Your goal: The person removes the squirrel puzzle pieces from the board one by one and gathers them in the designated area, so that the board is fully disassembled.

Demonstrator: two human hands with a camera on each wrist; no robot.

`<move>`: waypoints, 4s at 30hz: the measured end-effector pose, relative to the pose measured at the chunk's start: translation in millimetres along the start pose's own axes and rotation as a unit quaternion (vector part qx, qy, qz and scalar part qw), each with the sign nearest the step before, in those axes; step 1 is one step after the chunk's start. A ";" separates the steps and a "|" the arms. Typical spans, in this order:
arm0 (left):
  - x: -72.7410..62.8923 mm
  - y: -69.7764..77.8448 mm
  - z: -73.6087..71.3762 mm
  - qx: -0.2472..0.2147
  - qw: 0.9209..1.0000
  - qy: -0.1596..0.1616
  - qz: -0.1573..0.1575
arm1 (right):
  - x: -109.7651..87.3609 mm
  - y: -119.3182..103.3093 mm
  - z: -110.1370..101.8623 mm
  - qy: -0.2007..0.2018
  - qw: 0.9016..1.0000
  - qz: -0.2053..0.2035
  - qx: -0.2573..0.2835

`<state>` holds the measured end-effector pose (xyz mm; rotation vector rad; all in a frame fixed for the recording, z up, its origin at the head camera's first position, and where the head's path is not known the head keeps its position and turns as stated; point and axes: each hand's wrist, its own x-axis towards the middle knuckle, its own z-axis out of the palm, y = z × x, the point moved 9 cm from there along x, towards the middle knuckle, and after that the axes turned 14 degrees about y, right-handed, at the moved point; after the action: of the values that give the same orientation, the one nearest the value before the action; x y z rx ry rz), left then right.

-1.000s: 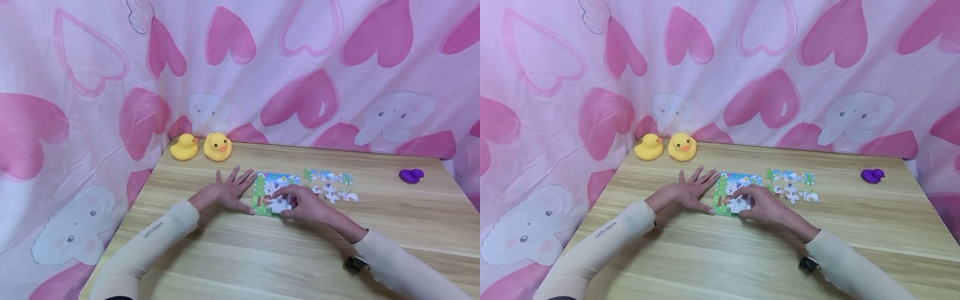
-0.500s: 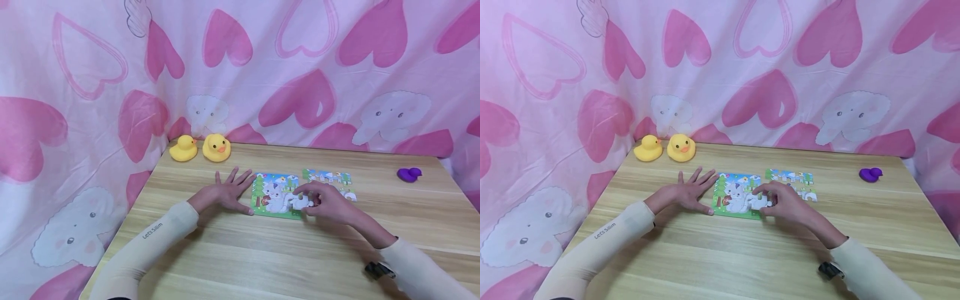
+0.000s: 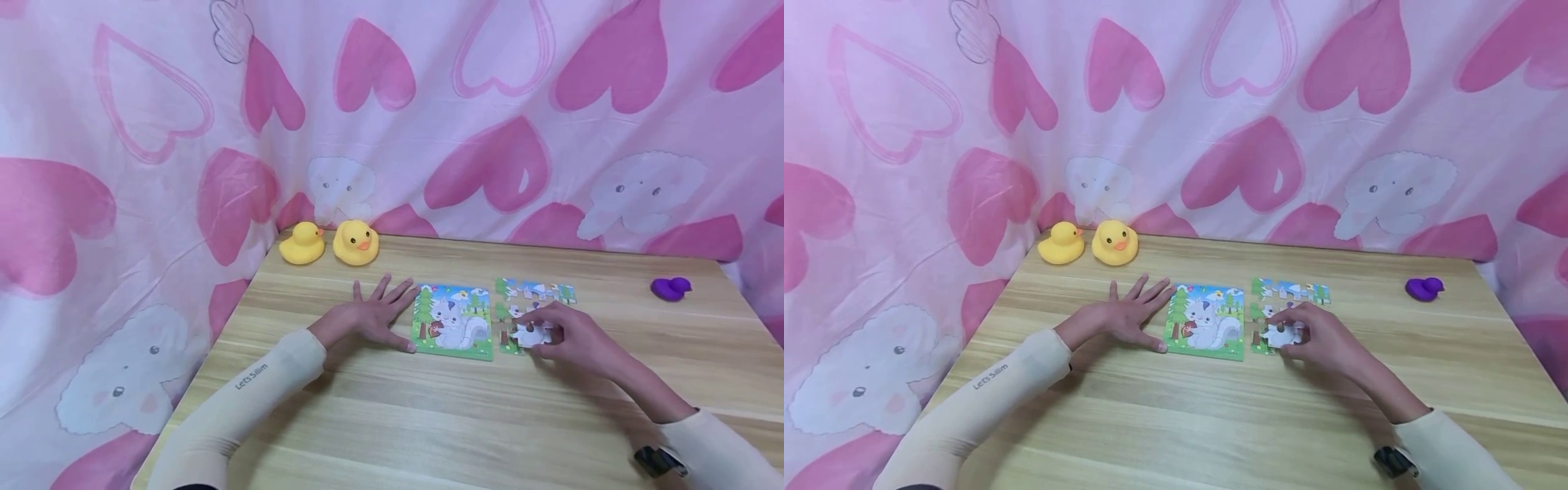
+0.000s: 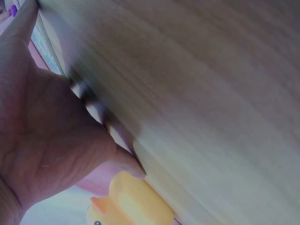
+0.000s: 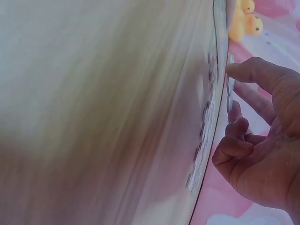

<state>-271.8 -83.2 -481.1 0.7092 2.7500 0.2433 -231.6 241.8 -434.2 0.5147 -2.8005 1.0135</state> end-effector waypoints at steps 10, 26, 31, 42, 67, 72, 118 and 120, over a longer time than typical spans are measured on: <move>1.1 0.8 2.2 0.002 1.000 -0.005 -0.005 | -16.5 20.2 -14.6 0.006 1.000 -0.007 -0.015; 2.5 -0.3 1.9 -0.002 1.000 -0.003 -0.004 | -17.7 21.2 -5.8 -0.033 0.999 0.006 -0.033; 1.7 -0.1 1.3 -0.001 1.000 -0.005 -0.006 | -16.0 19.8 -3.1 -0.043 0.998 0.010 -0.038; 0.5 -0.1 0.3 0.000 1.000 0.000 -0.004 | -1.5 0.7 4.7 -0.049 0.998 -0.011 -0.032; 0.9 -0.9 2.3 -0.003 1.000 -0.001 -0.005 | 8.4 -63.0 62.1 -0.105 0.994 -0.026 -0.009; 0.7 -1.6 1.4 -0.001 1.000 -0.002 -0.008 | 12.0 -66.3 64.8 -0.101 0.995 -0.017 -0.021; 1.8 -0.8 0.8 -0.009 1.000 -0.003 -0.006 | 37.1 -59.5 78.3 -0.132 0.991 0.009 -0.002; 1.9 -0.9 0.6 -0.007 1.000 -0.003 -0.005 | 37.7 -60.3 78.6 -0.132 0.991 0.005 -0.003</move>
<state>-273.6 -83.0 -482.3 0.6898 2.7437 0.2590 -245.3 138.0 -450.0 0.6817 -3.0348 1.0060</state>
